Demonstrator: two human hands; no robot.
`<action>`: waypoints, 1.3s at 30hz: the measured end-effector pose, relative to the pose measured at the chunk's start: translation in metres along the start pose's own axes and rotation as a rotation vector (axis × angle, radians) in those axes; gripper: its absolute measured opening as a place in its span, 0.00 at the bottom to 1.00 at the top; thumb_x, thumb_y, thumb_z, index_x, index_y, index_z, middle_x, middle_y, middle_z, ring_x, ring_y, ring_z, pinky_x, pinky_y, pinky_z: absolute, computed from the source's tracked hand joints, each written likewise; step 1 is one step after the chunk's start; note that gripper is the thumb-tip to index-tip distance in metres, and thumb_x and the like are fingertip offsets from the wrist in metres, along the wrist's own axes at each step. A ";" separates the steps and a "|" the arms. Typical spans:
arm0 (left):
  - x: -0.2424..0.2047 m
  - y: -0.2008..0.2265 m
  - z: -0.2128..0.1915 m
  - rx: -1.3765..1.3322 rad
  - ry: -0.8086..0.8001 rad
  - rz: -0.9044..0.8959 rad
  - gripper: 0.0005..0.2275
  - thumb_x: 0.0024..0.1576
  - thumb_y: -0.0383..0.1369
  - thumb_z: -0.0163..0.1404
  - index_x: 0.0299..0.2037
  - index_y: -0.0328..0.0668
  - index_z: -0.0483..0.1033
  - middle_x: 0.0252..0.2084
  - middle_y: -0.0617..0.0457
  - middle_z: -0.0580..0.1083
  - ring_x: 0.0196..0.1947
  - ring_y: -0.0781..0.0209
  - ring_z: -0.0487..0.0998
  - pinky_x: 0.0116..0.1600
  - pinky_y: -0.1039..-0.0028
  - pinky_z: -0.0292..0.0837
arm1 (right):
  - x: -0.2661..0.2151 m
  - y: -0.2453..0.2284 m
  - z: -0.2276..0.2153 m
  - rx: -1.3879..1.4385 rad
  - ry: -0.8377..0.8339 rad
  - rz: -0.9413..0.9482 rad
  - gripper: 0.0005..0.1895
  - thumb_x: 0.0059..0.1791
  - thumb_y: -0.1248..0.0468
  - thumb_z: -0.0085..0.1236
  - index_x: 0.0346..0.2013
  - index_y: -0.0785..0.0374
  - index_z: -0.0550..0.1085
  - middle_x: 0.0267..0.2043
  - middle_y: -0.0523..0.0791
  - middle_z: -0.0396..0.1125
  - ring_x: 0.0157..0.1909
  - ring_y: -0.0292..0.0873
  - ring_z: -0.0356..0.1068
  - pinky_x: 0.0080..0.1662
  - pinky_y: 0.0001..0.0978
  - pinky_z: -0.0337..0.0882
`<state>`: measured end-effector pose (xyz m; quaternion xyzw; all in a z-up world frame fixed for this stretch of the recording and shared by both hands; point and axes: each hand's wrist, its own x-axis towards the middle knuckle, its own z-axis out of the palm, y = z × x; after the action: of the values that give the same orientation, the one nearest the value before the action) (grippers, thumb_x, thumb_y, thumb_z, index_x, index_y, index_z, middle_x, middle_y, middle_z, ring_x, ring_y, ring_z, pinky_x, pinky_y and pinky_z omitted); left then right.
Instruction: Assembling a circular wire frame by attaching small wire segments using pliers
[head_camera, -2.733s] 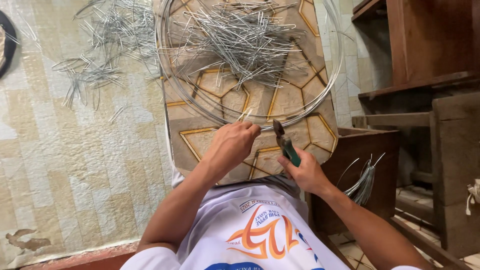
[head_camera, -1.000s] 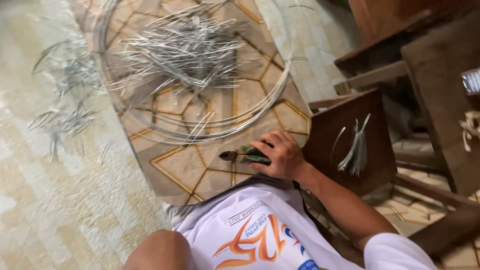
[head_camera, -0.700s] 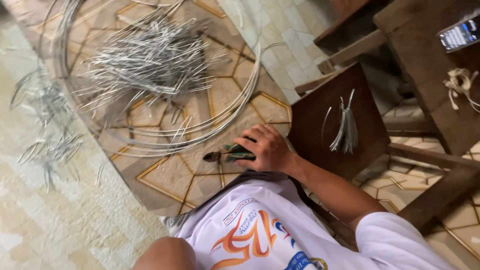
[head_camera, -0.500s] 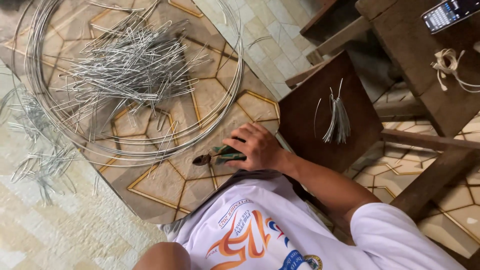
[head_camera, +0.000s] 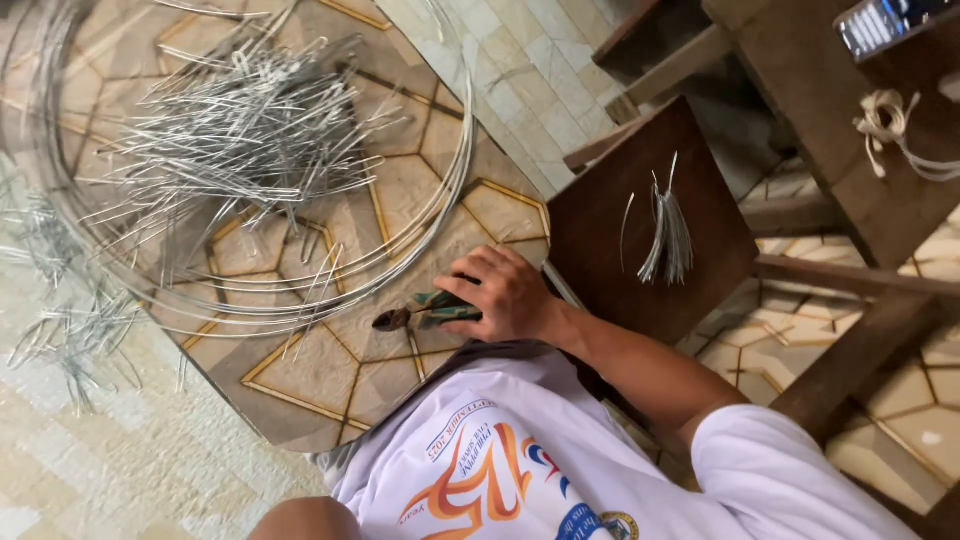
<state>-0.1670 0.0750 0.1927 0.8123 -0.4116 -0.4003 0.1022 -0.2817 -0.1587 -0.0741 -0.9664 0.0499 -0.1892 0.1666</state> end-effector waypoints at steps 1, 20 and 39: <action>0.011 -0.001 0.001 0.024 -0.011 -0.038 0.07 0.51 0.49 0.53 0.32 0.65 0.74 0.37 0.62 0.73 0.39 0.49 0.78 0.40 0.50 0.69 | -0.001 0.002 -0.002 0.008 0.002 -0.012 0.29 0.47 0.35 0.59 0.51 0.52 0.77 0.42 0.43 0.65 0.45 0.48 0.69 0.44 0.40 0.68; 0.244 -0.171 0.087 0.167 0.630 0.054 0.13 0.53 0.39 0.59 0.42 0.39 0.78 0.35 0.47 0.75 0.35 0.44 0.80 0.37 0.57 0.78 | 0.006 -0.008 0.004 -0.045 -0.013 -0.060 0.29 0.47 0.36 0.59 0.51 0.52 0.78 0.42 0.43 0.68 0.46 0.46 0.70 0.42 0.39 0.67; 0.255 -0.175 0.110 -1.836 0.660 0.355 0.11 0.63 0.30 0.55 0.53 0.33 0.76 0.41 0.44 0.80 0.47 0.51 0.84 0.48 0.68 0.83 | 0.099 -0.052 0.062 0.237 0.207 0.058 0.12 0.52 0.60 0.65 0.50 0.58 0.80 0.36 0.42 0.72 0.35 0.42 0.75 0.40 0.34 0.75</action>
<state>-0.0577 0.0136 -0.1108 0.4153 -0.0081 -0.2966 0.8599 -0.1649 -0.1073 -0.0761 -0.9135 0.0722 -0.2873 0.2788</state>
